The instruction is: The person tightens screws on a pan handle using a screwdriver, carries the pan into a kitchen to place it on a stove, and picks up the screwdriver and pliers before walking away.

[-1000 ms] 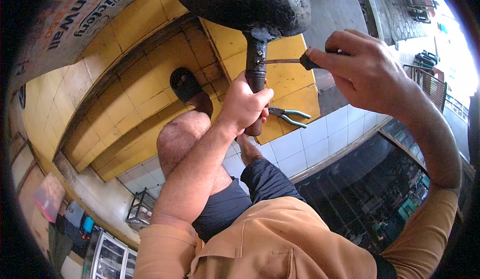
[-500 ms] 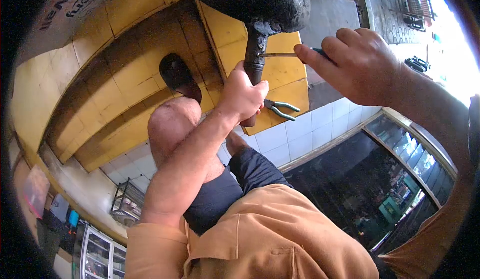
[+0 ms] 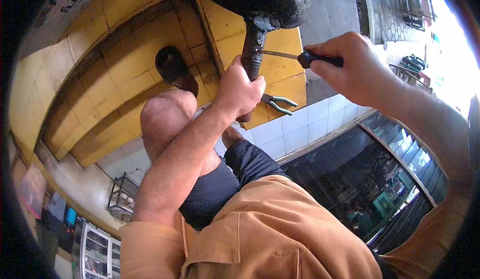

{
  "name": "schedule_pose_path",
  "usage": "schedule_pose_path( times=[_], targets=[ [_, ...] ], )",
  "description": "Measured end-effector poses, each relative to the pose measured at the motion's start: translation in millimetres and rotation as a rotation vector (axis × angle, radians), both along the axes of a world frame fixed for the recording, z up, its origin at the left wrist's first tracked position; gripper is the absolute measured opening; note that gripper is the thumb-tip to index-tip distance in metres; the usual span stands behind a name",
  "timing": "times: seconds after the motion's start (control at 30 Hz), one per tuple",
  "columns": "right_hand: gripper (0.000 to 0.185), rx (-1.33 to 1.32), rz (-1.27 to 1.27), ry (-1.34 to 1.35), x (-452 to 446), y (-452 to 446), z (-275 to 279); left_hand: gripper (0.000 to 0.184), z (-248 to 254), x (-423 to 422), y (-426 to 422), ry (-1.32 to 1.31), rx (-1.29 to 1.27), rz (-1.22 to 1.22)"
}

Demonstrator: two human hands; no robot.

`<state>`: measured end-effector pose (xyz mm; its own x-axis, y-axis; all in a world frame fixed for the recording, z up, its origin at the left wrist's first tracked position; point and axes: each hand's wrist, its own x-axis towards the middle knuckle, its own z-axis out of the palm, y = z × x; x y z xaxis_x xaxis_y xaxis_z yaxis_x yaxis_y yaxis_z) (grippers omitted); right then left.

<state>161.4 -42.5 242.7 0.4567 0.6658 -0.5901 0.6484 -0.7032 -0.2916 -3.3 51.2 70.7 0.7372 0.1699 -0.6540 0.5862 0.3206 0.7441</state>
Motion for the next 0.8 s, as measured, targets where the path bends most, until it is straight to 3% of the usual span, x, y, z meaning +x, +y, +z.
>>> schedule_pose_path(
  times=[0.07,0.13,0.23,0.3,0.37,0.4,0.43,0.5,0.53,0.63,0.77,0.8],
  targets=[
    [0.024,-0.103,-0.114,0.055,-1,3,0,0.023,-11,-5,-4,-0.044,0.165,-0.047],
    [0.028,-0.265,-0.629,0.319,-7,8,1,0.023,6,-2,3,0.004,0.081,-0.034],
    [0.030,-0.212,-0.710,0.468,6,10,4,0.024,14,3,11,0.036,-0.013,-0.019],
    [0.028,-0.113,-0.643,0.350,5,3,-1,0.024,11,3,14,0.043,-0.024,-0.021],
    [0.025,0.090,0.083,-0.013,17,-10,-10,0.024,11,4,9,0.013,-0.038,-0.029],
    [0.027,0.025,0.326,-0.087,21,-7,-6,0.023,13,4,6,0.005,-0.041,-0.016],
    [0.027,0.023,0.329,-0.087,17,-8,-3,0.023,14,5,6,0.005,-0.043,-0.012],
    [0.032,0.041,0.838,-0.519,3,-16,4,0.022,14,8,3,-0.019,-0.073,0.019],
    [0.038,0.095,0.953,-0.590,0,-19,2,0.022,15,8,2,-0.016,-0.078,0.021],
    [0.052,0.068,1.017,-0.635,-3,-19,0,0.021,20,10,1,0.038,-0.136,0.047],
    [0.051,-0.065,1.019,-0.585,-8,-5,8,0.023,13,8,4,0.009,-0.062,0.021],
    [0.036,-0.041,0.993,-0.577,-8,-3,8,0.026,9,9,2,-0.004,0.011,-0.011]
  ],
)
